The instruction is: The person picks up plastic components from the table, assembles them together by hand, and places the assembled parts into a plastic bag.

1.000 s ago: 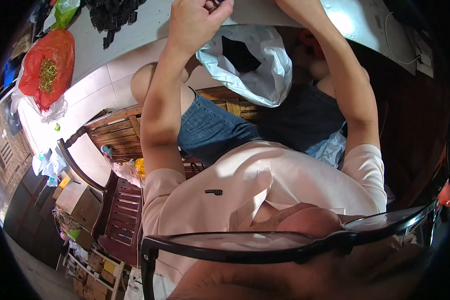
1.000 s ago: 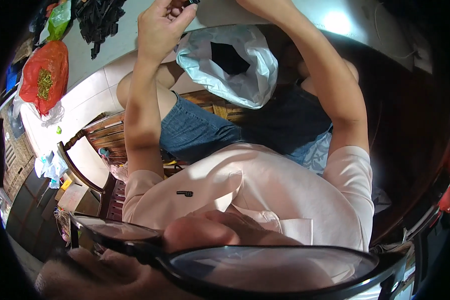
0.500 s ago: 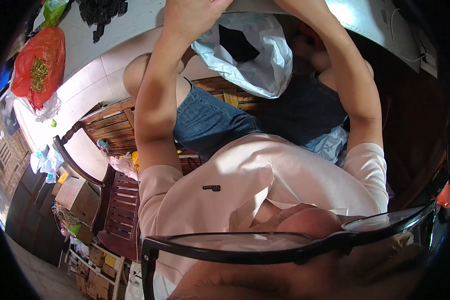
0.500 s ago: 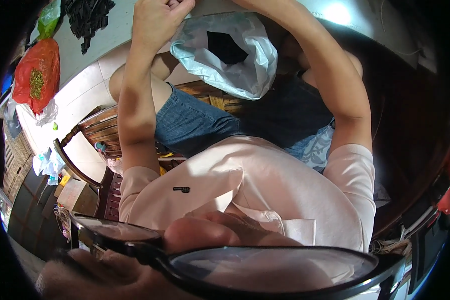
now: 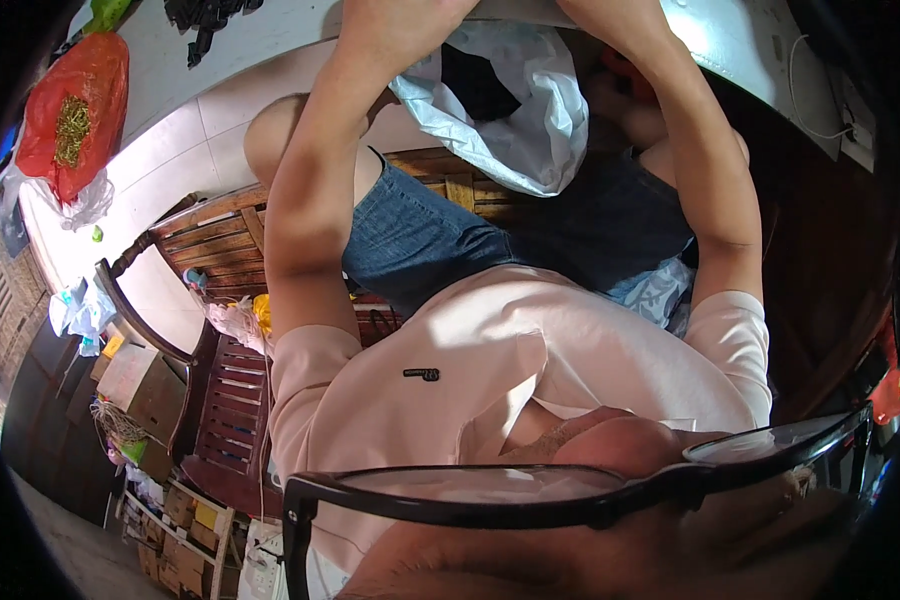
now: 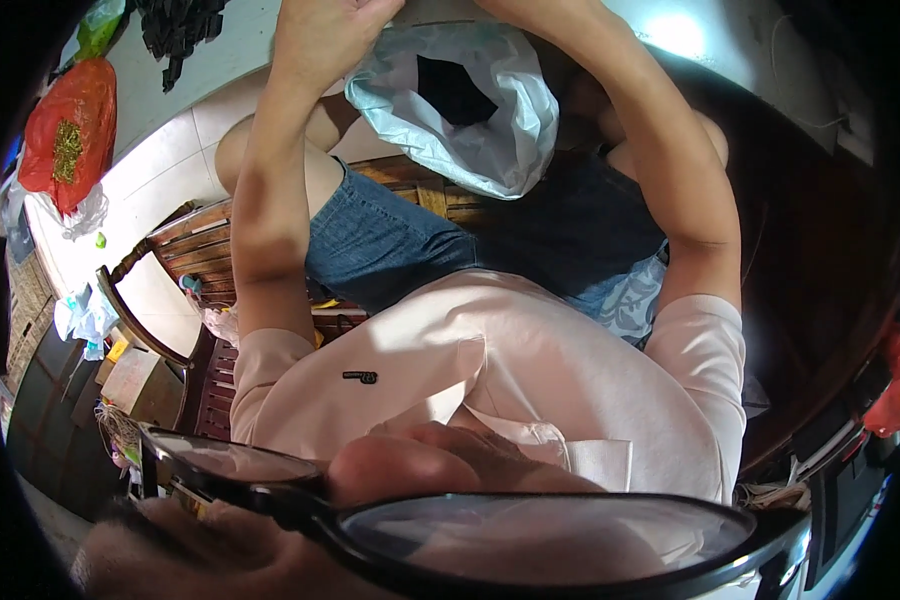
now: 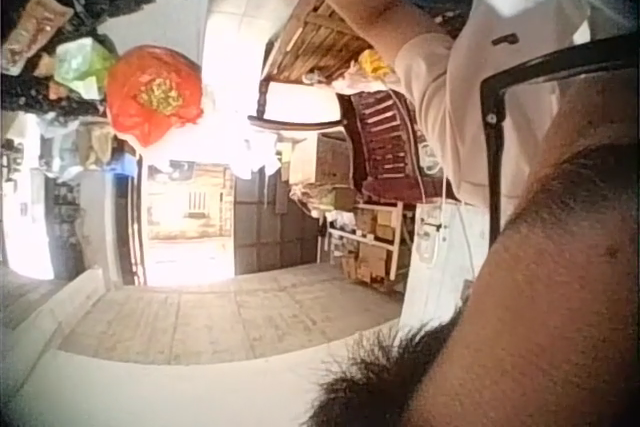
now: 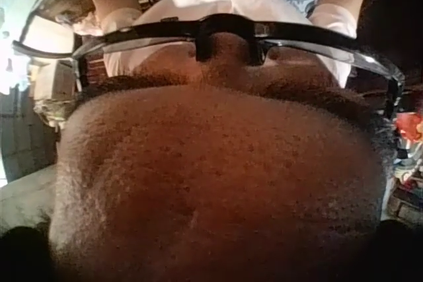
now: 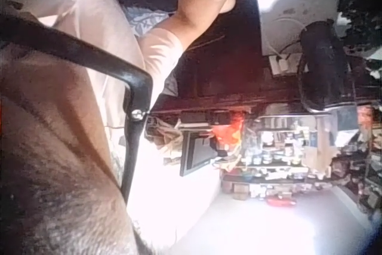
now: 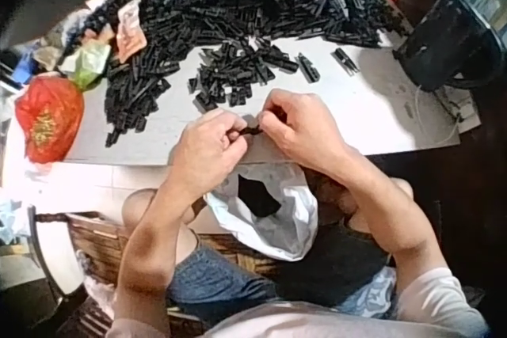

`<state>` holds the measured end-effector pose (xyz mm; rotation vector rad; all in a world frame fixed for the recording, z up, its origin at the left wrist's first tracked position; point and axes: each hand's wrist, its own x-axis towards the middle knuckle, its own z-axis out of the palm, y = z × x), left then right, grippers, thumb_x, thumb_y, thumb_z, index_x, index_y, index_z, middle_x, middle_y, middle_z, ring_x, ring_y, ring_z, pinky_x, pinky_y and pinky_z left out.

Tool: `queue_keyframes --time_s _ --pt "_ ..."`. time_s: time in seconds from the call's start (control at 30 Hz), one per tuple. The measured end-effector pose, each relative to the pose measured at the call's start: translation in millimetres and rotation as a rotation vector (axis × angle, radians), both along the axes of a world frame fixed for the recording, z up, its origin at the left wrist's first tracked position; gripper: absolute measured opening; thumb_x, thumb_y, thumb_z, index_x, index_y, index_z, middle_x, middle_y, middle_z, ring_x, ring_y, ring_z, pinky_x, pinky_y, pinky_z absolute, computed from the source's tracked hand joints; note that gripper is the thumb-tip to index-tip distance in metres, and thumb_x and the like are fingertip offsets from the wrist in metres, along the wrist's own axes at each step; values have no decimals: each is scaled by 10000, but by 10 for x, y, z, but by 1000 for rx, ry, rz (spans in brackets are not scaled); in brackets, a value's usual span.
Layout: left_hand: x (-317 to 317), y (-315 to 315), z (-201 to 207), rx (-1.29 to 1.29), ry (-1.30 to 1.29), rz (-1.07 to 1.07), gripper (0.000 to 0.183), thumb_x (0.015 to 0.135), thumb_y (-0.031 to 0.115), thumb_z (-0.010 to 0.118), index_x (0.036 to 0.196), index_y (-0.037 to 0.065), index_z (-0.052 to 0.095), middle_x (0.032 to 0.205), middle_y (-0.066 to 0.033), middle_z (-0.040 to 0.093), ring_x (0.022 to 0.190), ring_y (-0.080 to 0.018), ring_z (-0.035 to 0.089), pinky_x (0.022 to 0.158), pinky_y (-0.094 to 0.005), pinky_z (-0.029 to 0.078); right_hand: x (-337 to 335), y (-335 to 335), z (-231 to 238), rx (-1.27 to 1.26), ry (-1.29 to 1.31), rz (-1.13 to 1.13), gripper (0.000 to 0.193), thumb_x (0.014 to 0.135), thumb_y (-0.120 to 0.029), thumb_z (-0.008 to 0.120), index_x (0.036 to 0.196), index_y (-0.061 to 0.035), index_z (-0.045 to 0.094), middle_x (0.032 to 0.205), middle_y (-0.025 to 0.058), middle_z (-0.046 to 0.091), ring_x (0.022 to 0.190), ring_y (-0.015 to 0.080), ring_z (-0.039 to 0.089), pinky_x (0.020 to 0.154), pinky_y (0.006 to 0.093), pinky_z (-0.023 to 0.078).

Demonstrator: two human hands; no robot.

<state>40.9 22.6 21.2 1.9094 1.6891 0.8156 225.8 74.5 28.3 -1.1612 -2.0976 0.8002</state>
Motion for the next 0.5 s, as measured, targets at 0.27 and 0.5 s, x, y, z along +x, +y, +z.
queue_keyframes --time_s 0.27,0.5 --pt "-61 60 -245 160 -4 -90 142 826 98 665 923 -6 673 863 -171 657 805 -372 659 708 -436 534 -68 -98 -11 205 -195 -3 176 892 -187 649 859 -16 625 733 216 672 697 434 670 610 507 519" --pt "-88 35 -97 133 -57 -88 143 843 132 705 900 6 672 879 -180 661 838 -398 655 730 -453 529 -288 -140 -20 212 -393 14 144 893 -141 615 895 -13 551 702 236 667 680 441 674 616 544 539"
